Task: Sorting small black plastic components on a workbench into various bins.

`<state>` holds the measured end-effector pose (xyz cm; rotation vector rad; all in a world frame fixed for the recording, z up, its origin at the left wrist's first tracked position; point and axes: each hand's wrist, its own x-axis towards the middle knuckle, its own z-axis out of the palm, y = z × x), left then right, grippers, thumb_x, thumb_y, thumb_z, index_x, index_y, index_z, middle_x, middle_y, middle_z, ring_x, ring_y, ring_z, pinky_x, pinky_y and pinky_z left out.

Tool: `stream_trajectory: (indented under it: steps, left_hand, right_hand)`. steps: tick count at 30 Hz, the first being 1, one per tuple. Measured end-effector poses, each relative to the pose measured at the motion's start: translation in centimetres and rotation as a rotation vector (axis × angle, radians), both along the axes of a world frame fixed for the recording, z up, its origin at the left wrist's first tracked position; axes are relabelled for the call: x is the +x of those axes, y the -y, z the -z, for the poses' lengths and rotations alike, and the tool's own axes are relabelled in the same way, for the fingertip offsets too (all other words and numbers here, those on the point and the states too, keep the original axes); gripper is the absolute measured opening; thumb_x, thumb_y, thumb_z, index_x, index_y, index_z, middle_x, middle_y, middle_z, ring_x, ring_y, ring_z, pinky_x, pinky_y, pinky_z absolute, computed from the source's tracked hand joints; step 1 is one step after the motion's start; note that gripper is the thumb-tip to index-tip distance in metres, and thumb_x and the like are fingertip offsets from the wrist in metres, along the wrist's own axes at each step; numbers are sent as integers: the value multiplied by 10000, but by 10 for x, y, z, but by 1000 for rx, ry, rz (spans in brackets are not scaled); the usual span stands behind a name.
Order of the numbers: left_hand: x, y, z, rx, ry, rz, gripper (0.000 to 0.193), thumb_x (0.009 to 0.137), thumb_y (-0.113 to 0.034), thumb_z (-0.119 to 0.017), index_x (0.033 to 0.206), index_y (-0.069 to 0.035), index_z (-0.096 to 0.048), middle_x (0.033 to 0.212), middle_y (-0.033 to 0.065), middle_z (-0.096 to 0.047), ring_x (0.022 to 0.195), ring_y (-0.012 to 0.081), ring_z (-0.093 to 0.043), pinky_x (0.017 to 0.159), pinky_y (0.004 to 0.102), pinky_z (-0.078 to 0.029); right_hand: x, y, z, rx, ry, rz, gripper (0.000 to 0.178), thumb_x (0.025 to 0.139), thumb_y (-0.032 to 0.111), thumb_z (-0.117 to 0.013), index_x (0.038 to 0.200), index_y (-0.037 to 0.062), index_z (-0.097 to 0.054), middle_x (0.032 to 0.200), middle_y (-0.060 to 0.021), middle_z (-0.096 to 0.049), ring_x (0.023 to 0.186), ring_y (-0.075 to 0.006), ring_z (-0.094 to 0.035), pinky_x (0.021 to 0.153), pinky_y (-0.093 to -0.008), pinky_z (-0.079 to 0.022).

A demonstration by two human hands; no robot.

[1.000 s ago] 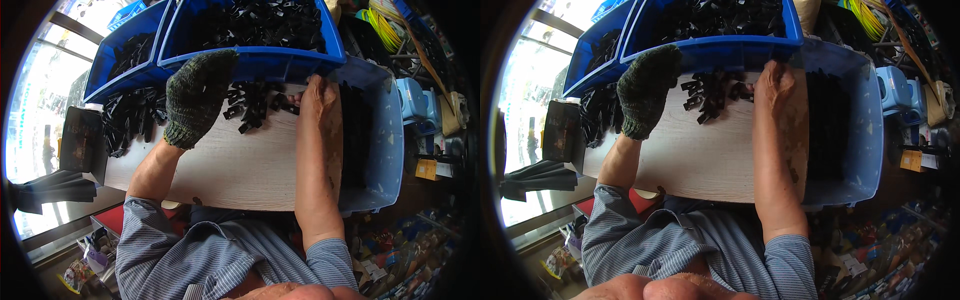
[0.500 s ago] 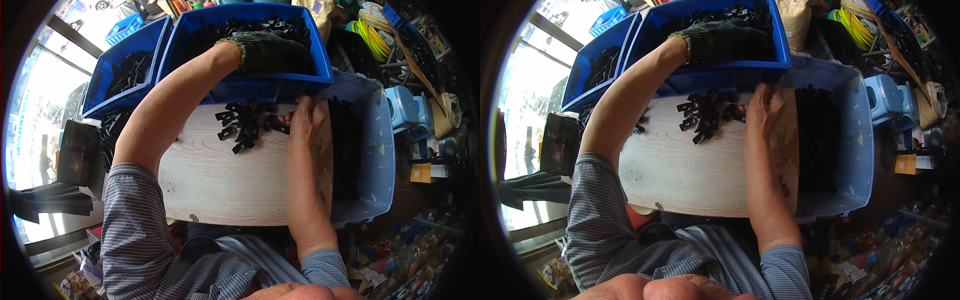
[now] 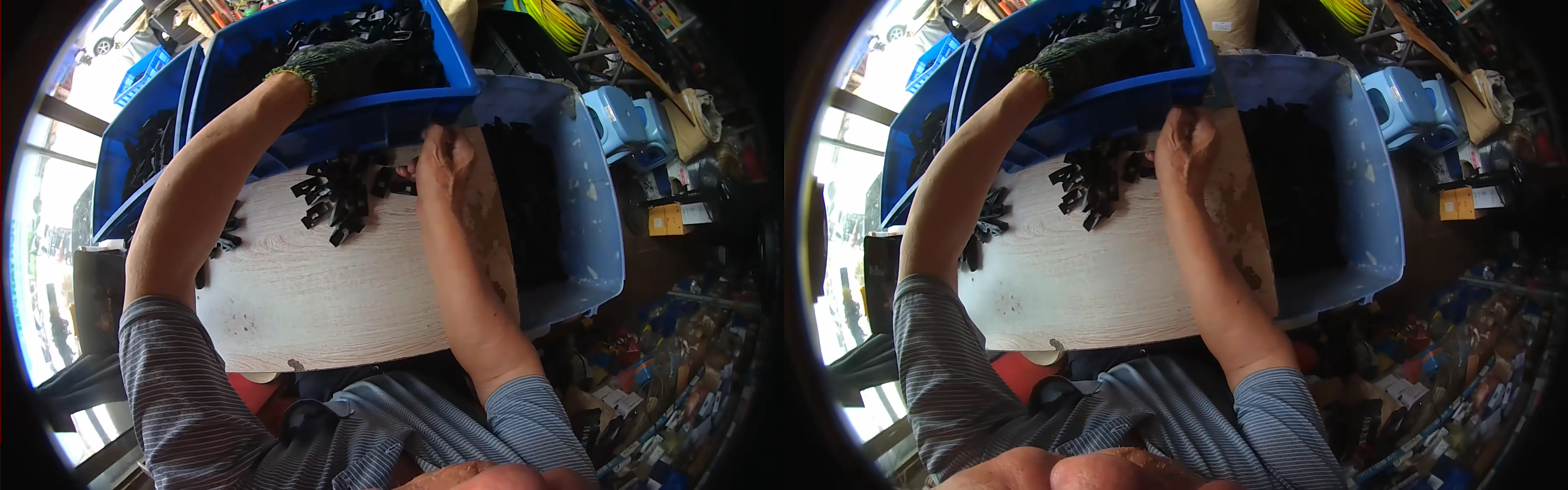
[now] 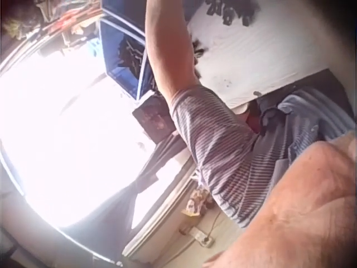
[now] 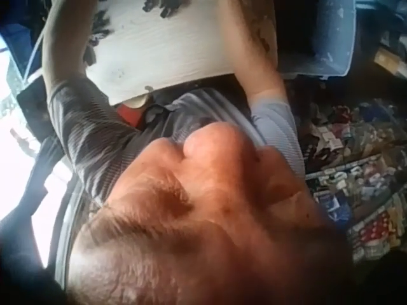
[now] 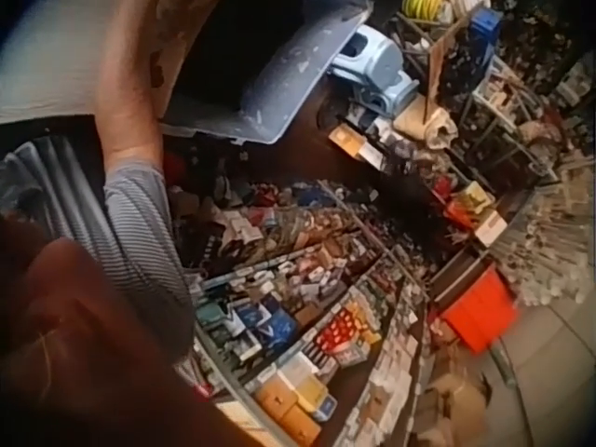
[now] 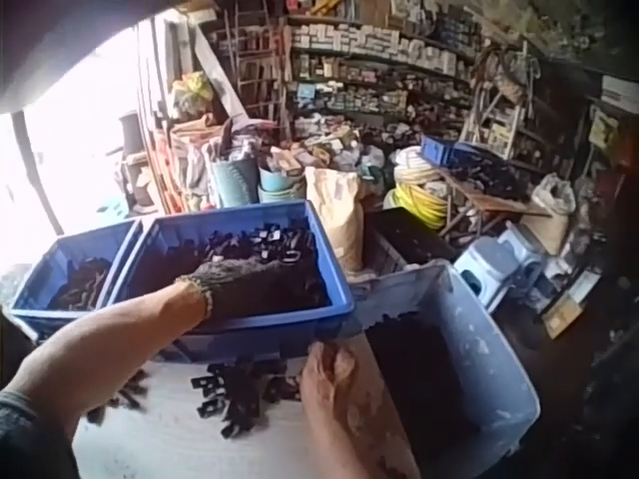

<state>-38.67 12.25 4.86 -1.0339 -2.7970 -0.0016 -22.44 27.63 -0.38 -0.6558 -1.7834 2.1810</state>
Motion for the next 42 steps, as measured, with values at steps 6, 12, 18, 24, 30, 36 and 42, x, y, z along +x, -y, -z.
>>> stream_trajectory:
  steps: [6, 12, 18, 24, 30, 36, 42]
  left_hand:
    - [27, -12, -27, -39, 73, -66, 497, 989, -401, -516, 1459, -240, -492, 1478, 119, -500, 1392, 316, -433, 1175, 443, -293]
    - [23, -1, -23, -3, 64, 37, 497, 974, -383, -522, 1434, -194, -512, 1434, 154, -533, 1321, 336, -509, 1128, 441, -372]
    - [47, -20, -54, -34, 228, -68, 513, 955, -353, -564, 1426, -154, -517, 1406, 182, -548, 1293, 358, -527, 1118, 429, -383]
    - [49, -9, -48, 64, 222, -16, 476, 964, -361, -569, 1378, -127, -563, 1354, 202, -582, 1260, 361, -550, 1078, 440, -418]
    - [34, -11, -40, 72, 269, 8, 473, 954, -341, -589, 1365, -107, -572, 1309, 203, -612, 1203, 362, -591, 1034, 434, -454]
    - [40, -7, -40, 121, 198, 6, 443, 924, -381, -605, 1306, -157, -617, 1227, 175, -662, 1141, 362, -627, 982, 447, -493]
    - [25, 2, -14, 142, 50, 67, 419, 930, -311, -626, 1293, -103, -636, 1202, 186, -674, 1133, 357, -633, 966, 430, -500]
  right_hand:
    - [-1, -7, 8, 54, -76, -32, 245, 953, 216, -505, 948, -19, -577, 741, -73, -541, 529, -127, -516, 485, -303, -550]
    - [-1, -3, 11, 94, -66, -29, 281, 956, 230, -500, 960, -39, -579, 715, -71, -533, 524, -134, -524, 485, -307, -554]
    - [-10, -5, 32, 264, -103, 35, 296, 960, 234, -497, 954, -50, -580, 690, -63, -526, 535, -142, -548, 472, -296, -557]
    - [-6, 0, 21, 200, -138, -16, 284, 966, 223, -495, 934, -45, -580, 686, -58, -527, 537, -136, -554, 468, -289, -558]
    - [-8, 0, 23, 227, -93, 74, 327, 932, 254, -521, 787, -29, -597, 646, -188, -606, 586, -310, -627, 611, -398, -497]
    - [-9, -3, 30, 261, -128, 79, 346, 941, 271, -513, 792, -30, -595, 662, -201, -614, 587, -324, -629, 630, -415, -504]
    - [-4, -1, 22, 178, -119, 5, 312, 962, 250, -506, 872, -38, -583, 660, -119, -567, 541, -208, -579, 533, -346, -533]
